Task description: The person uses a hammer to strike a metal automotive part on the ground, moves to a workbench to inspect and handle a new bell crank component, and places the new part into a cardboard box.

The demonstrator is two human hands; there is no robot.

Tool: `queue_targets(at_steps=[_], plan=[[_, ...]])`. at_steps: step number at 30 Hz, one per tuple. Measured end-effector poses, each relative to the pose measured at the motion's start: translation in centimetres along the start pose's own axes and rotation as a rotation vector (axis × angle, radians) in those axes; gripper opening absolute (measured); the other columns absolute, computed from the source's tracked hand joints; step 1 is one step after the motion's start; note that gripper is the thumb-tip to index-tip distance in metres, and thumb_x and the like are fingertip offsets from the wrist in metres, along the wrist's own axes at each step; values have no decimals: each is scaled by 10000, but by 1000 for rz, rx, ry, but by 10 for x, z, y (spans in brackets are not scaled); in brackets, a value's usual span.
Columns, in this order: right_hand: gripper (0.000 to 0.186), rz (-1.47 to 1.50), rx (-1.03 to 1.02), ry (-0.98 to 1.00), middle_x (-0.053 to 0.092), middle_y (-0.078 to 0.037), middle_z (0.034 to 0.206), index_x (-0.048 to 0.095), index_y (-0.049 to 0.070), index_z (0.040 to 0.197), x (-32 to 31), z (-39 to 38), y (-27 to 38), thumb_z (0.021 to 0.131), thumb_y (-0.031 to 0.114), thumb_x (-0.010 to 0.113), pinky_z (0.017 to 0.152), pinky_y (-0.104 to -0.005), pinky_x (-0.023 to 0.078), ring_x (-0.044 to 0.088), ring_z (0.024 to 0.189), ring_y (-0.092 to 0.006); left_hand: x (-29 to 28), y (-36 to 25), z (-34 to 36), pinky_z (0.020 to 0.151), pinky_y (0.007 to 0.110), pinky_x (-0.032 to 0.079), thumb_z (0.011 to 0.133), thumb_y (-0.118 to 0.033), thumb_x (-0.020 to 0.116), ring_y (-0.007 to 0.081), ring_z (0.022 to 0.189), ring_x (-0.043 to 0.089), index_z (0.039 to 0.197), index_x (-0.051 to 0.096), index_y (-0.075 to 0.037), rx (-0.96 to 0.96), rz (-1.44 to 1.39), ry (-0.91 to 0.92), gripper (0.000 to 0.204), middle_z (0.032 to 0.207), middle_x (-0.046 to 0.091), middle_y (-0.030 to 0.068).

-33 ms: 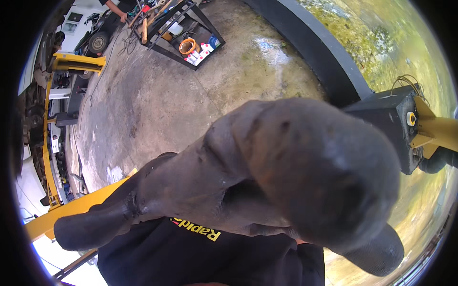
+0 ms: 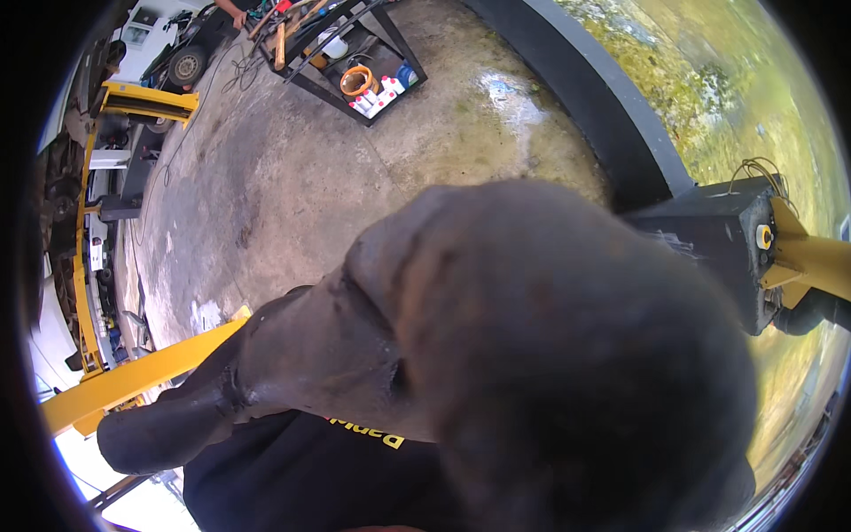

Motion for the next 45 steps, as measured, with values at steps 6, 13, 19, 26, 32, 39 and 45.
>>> queue_targets(at_steps=[6,13,19,26,32,39,45], plan=[[397,-96,-309,237,686,-243,1159,679,36,1199,68,-17,148,975,360,626,928,-500,534,671,1073,-426,107,-140,-110,1177,462,380,1009,-613,480,335,1379,517,1429,504,-25,222,259,37,723,1454,550,238],[361,-285,-595,516,707,-236,1113,708,36,1129,160,-14,296,965,346,619,910,-496,543,686,1041,-419,183,-261,-225,1205,478,346,982,-701,434,347,1423,474,1395,526,-39,504,530,-28,785,1476,530,248],[340,-435,-769,674,726,-230,1072,733,36,1068,268,-8,426,957,333,614,895,-492,550,699,1014,-413,202,-374,-313,1229,491,317,960,-776,394,357,1460,436,1366,545,-51,712,699,-157,845,1495,512,256],[328,-631,-1099,701,747,-224,1026,762,35,998,402,-6,641,947,319,607,877,-488,559,714,982,-406,207,-504,-480,1233,490,328,990,-751,406,351,1465,444,1267,591,-77,1136,786,-522,752,1481,532,248],[241,-584,-1628,969,730,-214,919,742,55,926,506,-125,881,941,238,587,764,-502,555,704,884,-429,198,-519,-692,1126,451,477,1102,-356,506,297,1203,672,1139,662,-81,1785,646,-986,318,1242,717,170],[298,-660,-2084,793,727,-238,938,721,73,984,674,-360,1141,992,320,555,797,-542,541,707,921,-436,233,-465,-893,1065,452,524,1040,-283,603,267,1029,699,1005,680,-109,2417,363,-1223,193,1080,744,98],[324,-739,-2028,1077,735,-227,1079,734,73,1097,747,-573,1208,985,348,605,867,-504,551,693,1036,-441,242,-461,-1066,1050,449,533,1049,-258,593,288,1070,695,1076,684,-90,2698,202,-1089,194,1147,729,120]])
Point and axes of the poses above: each hand's wrist, its own z-axis towards the middle knuckle, its own x-axis out of the palm, y = z × x, the point moved 8 cm from there along z, towards the middle knuckle
